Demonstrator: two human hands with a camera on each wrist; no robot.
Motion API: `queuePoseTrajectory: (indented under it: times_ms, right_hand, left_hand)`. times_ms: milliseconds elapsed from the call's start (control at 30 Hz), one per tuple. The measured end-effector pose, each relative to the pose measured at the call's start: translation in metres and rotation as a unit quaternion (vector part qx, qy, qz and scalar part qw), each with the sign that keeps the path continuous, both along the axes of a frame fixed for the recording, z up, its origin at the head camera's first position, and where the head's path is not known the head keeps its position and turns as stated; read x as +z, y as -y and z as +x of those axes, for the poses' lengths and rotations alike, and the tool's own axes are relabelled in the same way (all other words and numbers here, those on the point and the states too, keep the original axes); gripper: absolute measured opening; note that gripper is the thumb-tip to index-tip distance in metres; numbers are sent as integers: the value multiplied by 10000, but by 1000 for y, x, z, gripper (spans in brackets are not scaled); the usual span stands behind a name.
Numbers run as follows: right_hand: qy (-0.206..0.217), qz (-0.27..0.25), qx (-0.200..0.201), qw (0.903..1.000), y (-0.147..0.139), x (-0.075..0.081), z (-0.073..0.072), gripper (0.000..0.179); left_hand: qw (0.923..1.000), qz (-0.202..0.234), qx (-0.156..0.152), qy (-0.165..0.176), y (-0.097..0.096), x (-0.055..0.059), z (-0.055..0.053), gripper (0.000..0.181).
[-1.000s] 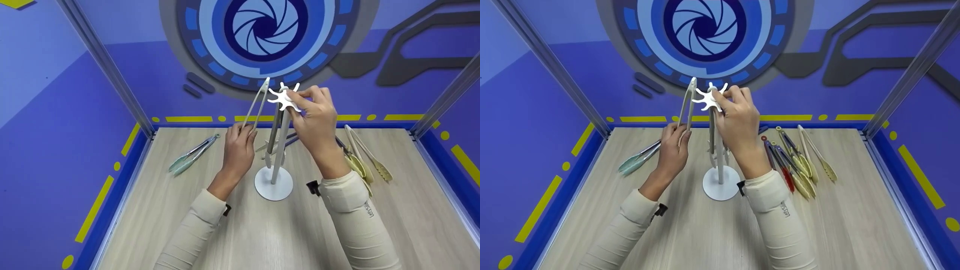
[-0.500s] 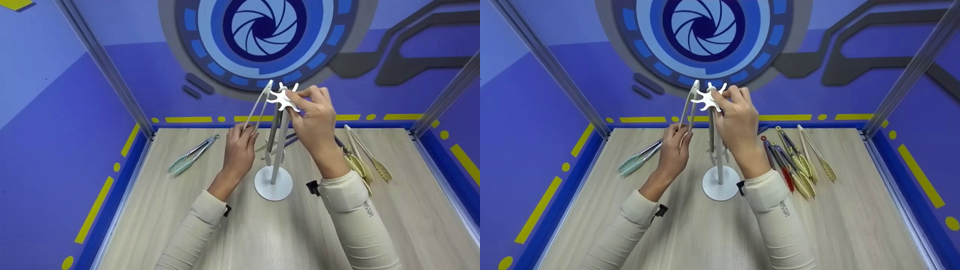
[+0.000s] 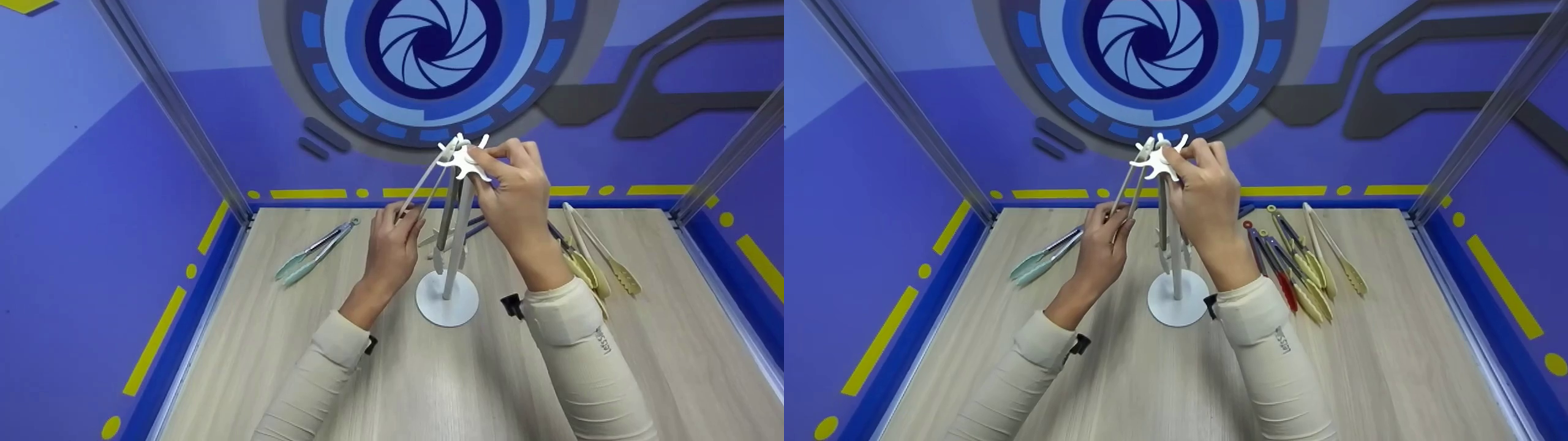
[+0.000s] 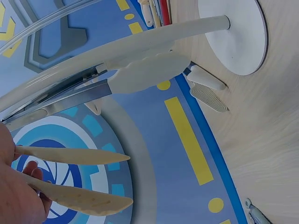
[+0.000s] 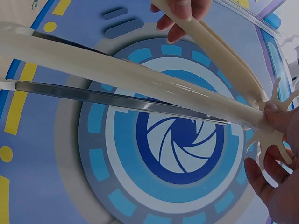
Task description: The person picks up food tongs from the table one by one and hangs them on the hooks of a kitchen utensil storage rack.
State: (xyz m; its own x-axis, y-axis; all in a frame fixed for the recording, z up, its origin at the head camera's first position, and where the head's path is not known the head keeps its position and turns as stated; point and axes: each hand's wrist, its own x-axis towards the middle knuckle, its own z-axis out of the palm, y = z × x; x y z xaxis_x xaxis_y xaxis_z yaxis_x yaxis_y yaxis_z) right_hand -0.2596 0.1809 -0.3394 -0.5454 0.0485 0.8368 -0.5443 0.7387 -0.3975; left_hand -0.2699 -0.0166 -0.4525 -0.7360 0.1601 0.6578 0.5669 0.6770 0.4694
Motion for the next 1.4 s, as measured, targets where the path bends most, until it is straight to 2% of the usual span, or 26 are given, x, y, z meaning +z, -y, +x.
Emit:
queuePoseTrajectory:
  times_ms: [367,667,967,1200,1400]
  right_hand:
    - [-56,-98,-39,9999,2,-1,0,21]
    - [40,176,-88,9998,0,1,1,20]
    - [-9,83,-49,10000,1,0,2,21]
    - [-125,76,-19,9999,3,-1,3,22]
    - [-166,183,17,9997,2,-1,5,26]
  left_hand:
    - [9997,30,-199,171,-4,-6,3,30]
    - [9989,146,-142,413,-14,-16,-3,29]
    - [9980,397,-185,460,-26,-24,-4,30]
    - [9966,665,-216,428,-28,-28,-3,28]
    - [9963,700,-154,476,-29,-30,-3,28]
